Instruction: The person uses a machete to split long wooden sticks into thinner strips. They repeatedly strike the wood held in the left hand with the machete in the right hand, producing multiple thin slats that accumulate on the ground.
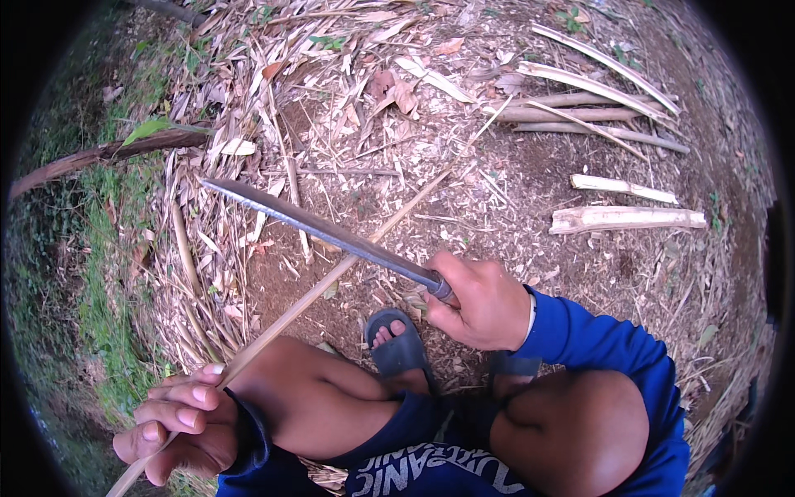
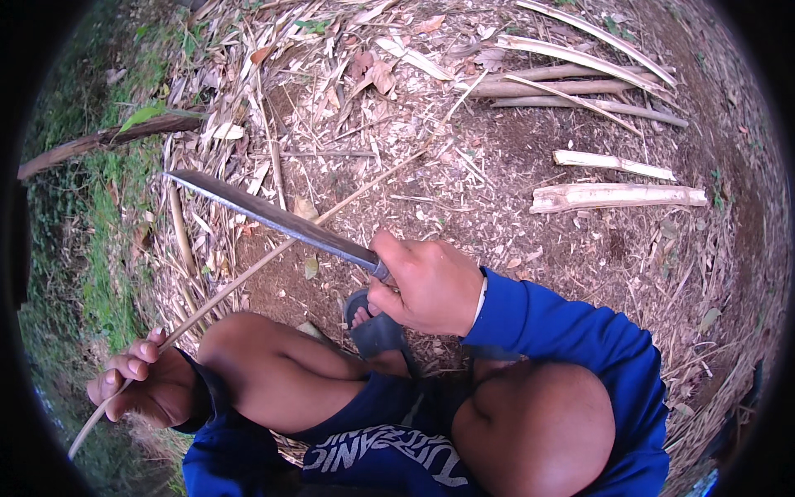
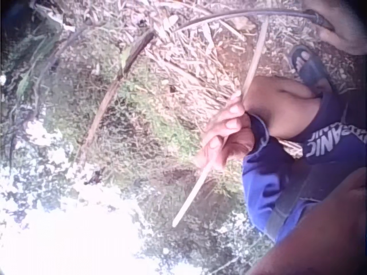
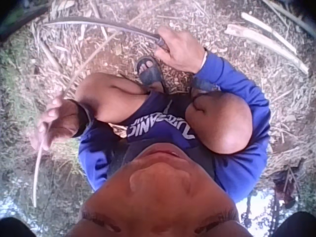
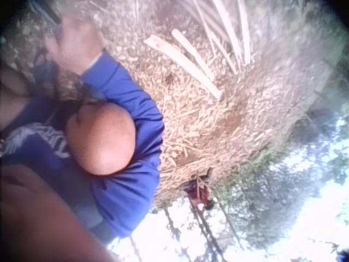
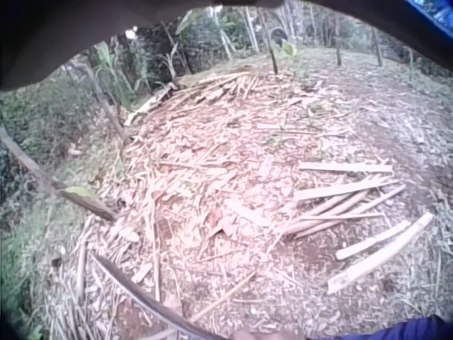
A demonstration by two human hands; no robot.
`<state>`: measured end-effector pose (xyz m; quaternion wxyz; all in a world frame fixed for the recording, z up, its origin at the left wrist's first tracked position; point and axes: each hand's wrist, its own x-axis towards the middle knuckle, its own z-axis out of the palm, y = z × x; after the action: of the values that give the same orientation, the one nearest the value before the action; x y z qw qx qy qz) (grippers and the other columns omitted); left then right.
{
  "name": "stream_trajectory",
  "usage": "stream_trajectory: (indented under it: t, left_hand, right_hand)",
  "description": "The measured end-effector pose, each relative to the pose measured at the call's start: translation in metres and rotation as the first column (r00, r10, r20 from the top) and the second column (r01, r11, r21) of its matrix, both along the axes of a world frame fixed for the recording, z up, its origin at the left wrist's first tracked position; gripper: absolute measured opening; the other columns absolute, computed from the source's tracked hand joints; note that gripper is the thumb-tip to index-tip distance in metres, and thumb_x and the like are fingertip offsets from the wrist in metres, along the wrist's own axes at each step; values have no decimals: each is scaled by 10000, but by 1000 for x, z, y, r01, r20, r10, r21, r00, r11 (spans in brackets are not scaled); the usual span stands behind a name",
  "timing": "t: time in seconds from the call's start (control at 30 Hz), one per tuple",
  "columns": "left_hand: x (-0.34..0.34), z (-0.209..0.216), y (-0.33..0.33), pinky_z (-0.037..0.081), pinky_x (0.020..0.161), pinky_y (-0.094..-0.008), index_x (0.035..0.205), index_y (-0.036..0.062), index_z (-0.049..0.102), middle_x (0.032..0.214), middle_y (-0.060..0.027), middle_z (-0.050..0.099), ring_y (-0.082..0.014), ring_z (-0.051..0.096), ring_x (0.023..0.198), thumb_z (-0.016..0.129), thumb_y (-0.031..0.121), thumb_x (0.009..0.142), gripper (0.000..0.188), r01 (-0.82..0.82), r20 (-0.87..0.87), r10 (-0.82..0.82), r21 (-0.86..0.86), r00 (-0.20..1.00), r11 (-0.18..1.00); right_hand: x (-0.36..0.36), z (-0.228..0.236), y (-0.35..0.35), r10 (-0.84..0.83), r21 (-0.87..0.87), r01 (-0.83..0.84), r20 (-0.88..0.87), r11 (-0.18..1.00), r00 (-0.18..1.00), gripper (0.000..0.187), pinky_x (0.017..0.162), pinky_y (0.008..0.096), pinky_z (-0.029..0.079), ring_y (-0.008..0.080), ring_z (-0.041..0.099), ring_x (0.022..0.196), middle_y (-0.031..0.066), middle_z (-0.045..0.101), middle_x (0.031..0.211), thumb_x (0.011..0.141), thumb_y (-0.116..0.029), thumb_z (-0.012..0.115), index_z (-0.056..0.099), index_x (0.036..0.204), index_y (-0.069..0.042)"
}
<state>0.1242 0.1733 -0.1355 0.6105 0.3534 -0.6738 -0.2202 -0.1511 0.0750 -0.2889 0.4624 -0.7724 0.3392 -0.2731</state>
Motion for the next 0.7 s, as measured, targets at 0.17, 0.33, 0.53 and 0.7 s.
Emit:
stream_trajectory:
  t: [0.17,0.33,0.53,0.7]
  left_hand:
    - [-6,0,-6,572,857,-586,1212,42,466,954,-181,656,-355,686,938,436,427,1027,428,1,-93,-1,5,996,1000]
    - [-7,-3,-6,528,940,-604,1235,22,449,1032,-212,643,-369,671,983,376,398,1051,425,61,-92,-62,-12,994,998]
    - [11,1,-3,509,966,-598,1208,49,435,1051,-213,655,-379,670,1008,357,393,1059,383,-47,-91,50,28,995,998]
    - [11,-5,-2,504,972,-600,1205,63,436,1061,-219,661,-380,671,1007,351,393,1061,369,-54,-118,59,46,991,997]
  right_hand:
    - [7,-8,-8,-11,64,13,-23,998,1000,217,546,437,505,387,637,597,178,606,655,828,-128,642,526,970,-12]
    - [6,-6,-7,26,2,-26,12,1000,1000,219,548,446,504,383,637,586,168,600,639,830,-140,636,523,972,-17]
    - [17,13,-21,52,-29,-54,-75,998,996,275,546,478,508,403,635,610,191,607,668,834,-191,641,519,1009,-18]
    - [17,0,-25,40,-22,-42,-81,999,996,306,543,482,511,415,626,598,195,600,657,828,-200,660,507,1018,-15]
